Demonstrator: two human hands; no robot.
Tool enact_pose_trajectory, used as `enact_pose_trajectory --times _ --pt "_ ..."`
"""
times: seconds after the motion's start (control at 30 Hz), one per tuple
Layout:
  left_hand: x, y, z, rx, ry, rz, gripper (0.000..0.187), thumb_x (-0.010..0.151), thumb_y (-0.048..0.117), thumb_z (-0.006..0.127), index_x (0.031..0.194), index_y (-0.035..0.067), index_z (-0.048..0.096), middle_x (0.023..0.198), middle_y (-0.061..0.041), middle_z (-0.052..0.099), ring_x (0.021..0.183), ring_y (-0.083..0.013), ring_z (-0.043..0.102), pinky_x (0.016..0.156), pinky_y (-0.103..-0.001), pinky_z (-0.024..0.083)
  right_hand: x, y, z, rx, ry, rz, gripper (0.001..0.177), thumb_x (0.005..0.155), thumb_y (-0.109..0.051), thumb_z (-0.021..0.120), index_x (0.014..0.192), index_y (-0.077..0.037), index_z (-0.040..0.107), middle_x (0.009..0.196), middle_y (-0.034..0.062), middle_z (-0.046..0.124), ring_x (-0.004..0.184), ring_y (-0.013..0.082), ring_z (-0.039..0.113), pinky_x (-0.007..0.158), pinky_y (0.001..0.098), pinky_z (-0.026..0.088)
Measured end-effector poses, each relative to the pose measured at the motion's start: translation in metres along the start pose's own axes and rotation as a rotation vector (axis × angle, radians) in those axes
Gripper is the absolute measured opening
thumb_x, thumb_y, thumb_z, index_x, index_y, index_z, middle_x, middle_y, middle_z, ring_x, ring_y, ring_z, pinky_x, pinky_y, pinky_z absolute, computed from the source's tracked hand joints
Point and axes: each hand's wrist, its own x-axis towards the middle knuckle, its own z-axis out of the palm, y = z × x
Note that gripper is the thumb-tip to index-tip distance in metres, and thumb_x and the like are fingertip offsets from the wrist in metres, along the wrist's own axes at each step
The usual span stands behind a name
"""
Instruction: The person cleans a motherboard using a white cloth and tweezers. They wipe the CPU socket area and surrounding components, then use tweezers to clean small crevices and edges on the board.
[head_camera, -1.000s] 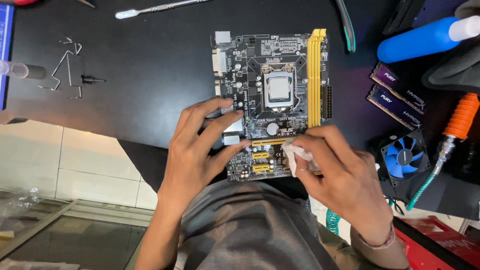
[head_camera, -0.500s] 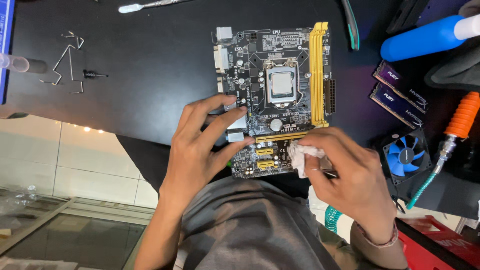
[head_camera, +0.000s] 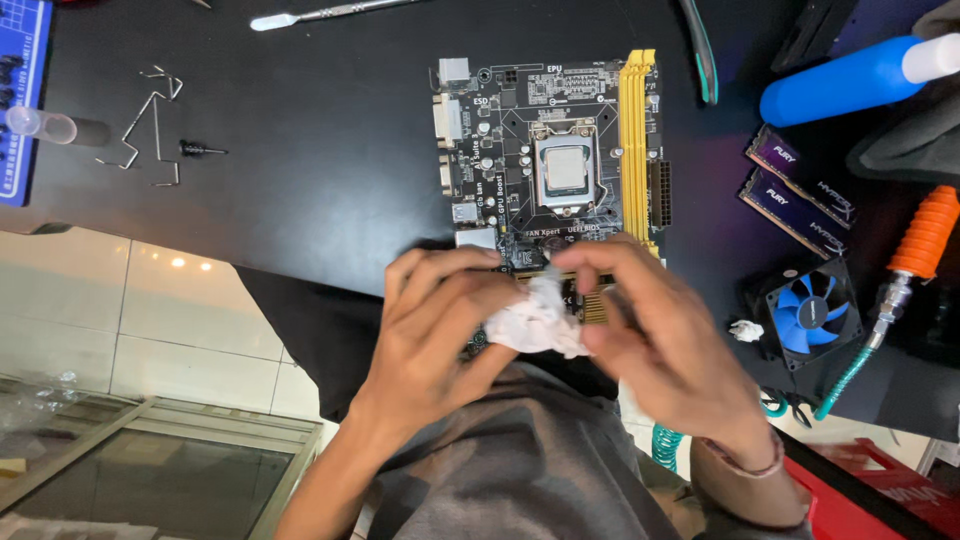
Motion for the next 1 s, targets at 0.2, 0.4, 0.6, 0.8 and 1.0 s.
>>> enact_pose_trajectory --times 0.2,0.4,0.6,0.8,1.0 --pt "0.005 0.004 -0.007 0.102 0.09 0.015 0.023 0.113 0.022 0.06 0.121 0.008 0.077 0.104 -0.007 0.077 0.108 -0.0307 0.073 0.101 -0.046 0.039 -0.015 0.008 -0.019 0.172 0.185 -0.182 0.045 0.117 -0.024 0.036 0.094 0.0 0.067 0.095 0.0098 0.071 0.105 0.0294 0.065 0.098 0.0426 0.054" --pt "0.002 0.012 -0.01 0.31 0.019 -0.026 0.032 0.113 0.001 0.062 0.132 0.022 0.077 0.114 -0.003 0.067 0.105 -0.0292 0.062 0.097 -0.045 0.032 -0.038 0.002 -0.024 0.217 0.416 0.02 0.055 0.119 -0.032 0.034 0.105 0.01 0.067 0.105 0.0237 0.07 0.075 0.0279 0.068 0.07 0.0354 0.06" --pt "0.004 0.015 -0.016 0.37 -0.077 -0.062 0.041 0.108 0.03 0.08 0.144 0.014 0.07 0.129 -0.009 0.065 0.109 -0.0323 0.06 0.099 -0.052 0.037 -0.069 0.053 -0.016 0.526 0.47 -0.341 0.013 0.124 -0.015 0.044 0.131 -0.019 0.054 0.133 0.0198 0.058 0.116 0.048 0.076 0.092 0.0594 0.088" --pt "0.002 0.012 -0.008 0.247 -0.044 -0.107 0.03 0.109 0.013 0.073 0.138 0.006 0.073 0.101 -0.004 0.065 0.102 -0.0272 0.06 0.112 -0.05 0.034 -0.061 0.007 0.014 0.432 0.511 -0.15 0.011 0.103 -0.01 0.066 0.107 0.0 0.064 0.106 0.0252 0.076 0.097 0.0357 0.088 0.091 0.0426 0.081" --pt "0.007 0.013 -0.009 0.233 -0.036 -0.05 0.021 0.109 0.014 0.074 0.129 0.008 0.074 0.107 -0.001 0.074 0.103 -0.0266 0.063 0.114 -0.052 0.031 -0.044 -0.013 0.02 0.062 0.542 -0.342 0.019 0.099 -0.014 0.064 0.094 0.003 0.072 0.096 0.0236 0.081 0.089 0.0332 0.089 0.08 0.0344 0.079"
